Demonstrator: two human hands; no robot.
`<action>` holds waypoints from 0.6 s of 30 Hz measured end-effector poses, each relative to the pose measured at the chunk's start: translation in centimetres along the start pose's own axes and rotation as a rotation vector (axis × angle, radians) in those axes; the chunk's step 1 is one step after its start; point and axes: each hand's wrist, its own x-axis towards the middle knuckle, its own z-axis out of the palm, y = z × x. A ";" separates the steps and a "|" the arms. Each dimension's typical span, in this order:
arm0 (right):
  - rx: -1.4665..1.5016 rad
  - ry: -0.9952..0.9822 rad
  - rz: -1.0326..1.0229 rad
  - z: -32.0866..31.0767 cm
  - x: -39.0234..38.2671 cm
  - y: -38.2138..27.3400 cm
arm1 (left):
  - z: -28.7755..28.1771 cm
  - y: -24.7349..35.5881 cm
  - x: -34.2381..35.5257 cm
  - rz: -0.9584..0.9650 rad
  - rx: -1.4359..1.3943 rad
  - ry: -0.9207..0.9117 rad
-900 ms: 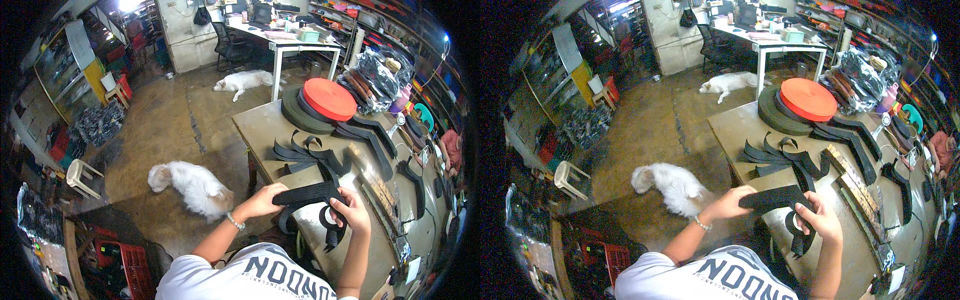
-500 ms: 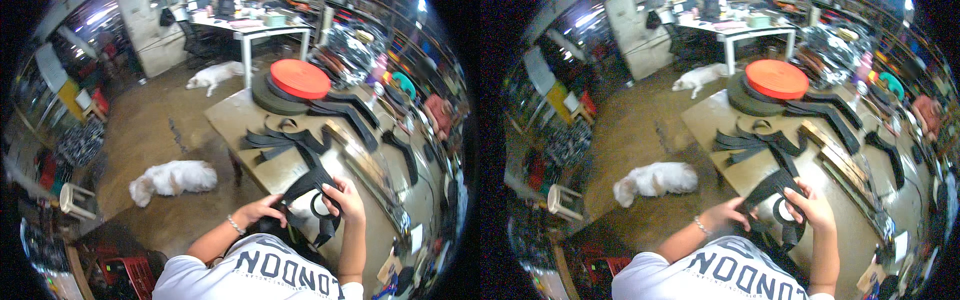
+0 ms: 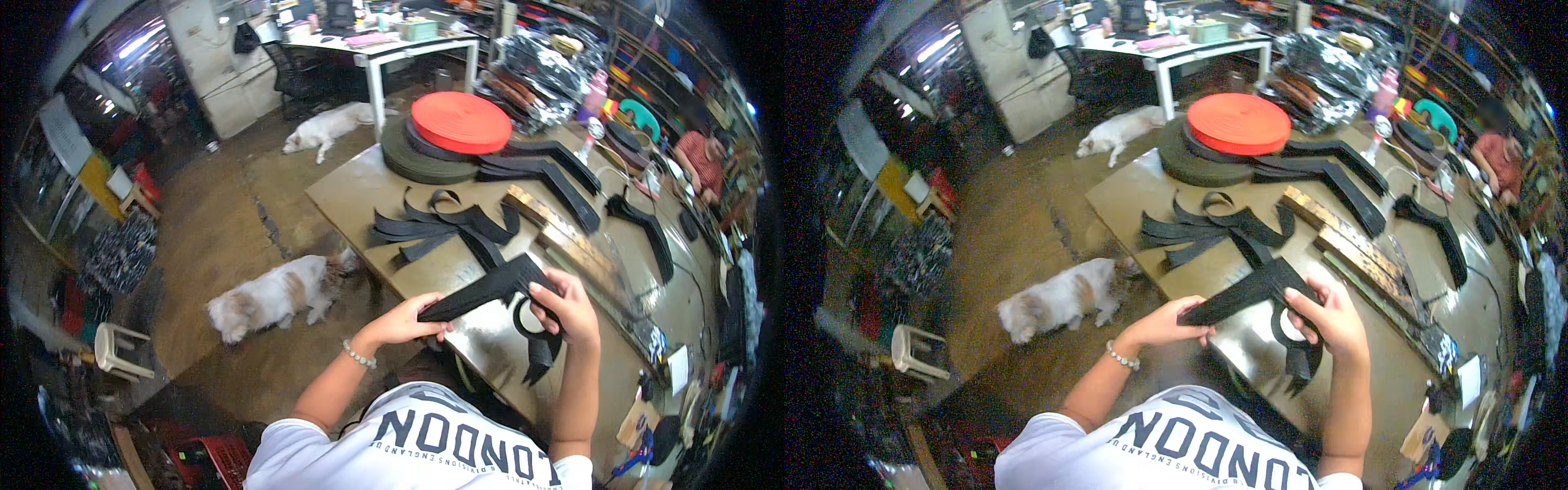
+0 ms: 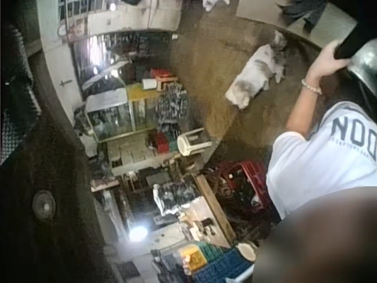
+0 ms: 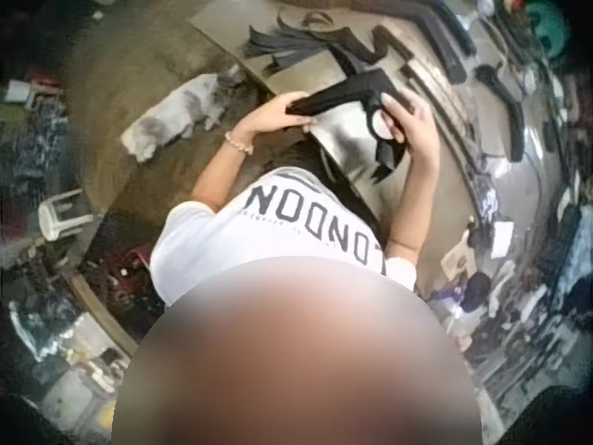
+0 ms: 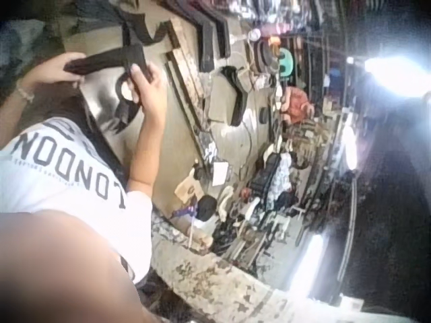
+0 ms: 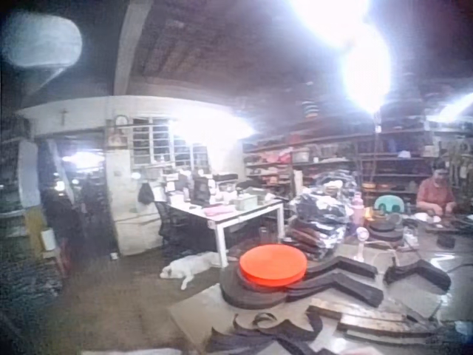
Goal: The person cuts strips from a roll of green fabric using a handheld cutting tool on a metal worktable. They repeatedly measure, cut, and stack the resulting strips while a small dog remains on the floor nearby.
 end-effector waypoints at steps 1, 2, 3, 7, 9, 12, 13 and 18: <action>0.023 -0.015 -0.008 0.3 0.4 0.3 | -0.1 0.0 -0.8 0.022 -0.152 0.020; 0.055 -0.020 -0.003 0.6 0.8 0.7 | -0.4 -0.1 -1.9 0.055 -0.235 -0.004; 0.065 -0.038 0.014 0.8 1.3 1.0 | -0.8 -0.3 -2.7 0.014 -0.153 0.049; 0.063 -0.123 0.078 2.5 3.8 2.3 | -2.2 -2.1 -4.7 -0.139 -0.059 0.155; 0.072 -0.144 0.084 3.8 4.7 2.9 | -2.7 -3.2 -5.1 0.098 0.188 0.200; 0.012 -0.133 0.077 5.1 5.1 2.8 | -3.2 -3.3 -6.5 0.068 0.500 0.224; -0.051 -0.113 0.058 5.5 4.9 2.6 | -3.2 -2.7 -7.2 0.070 0.617 0.259; -0.339 -0.018 0.050 7.8 4.1 2.0 | -1.2 3.0 -7.3 0.297 0.847 0.705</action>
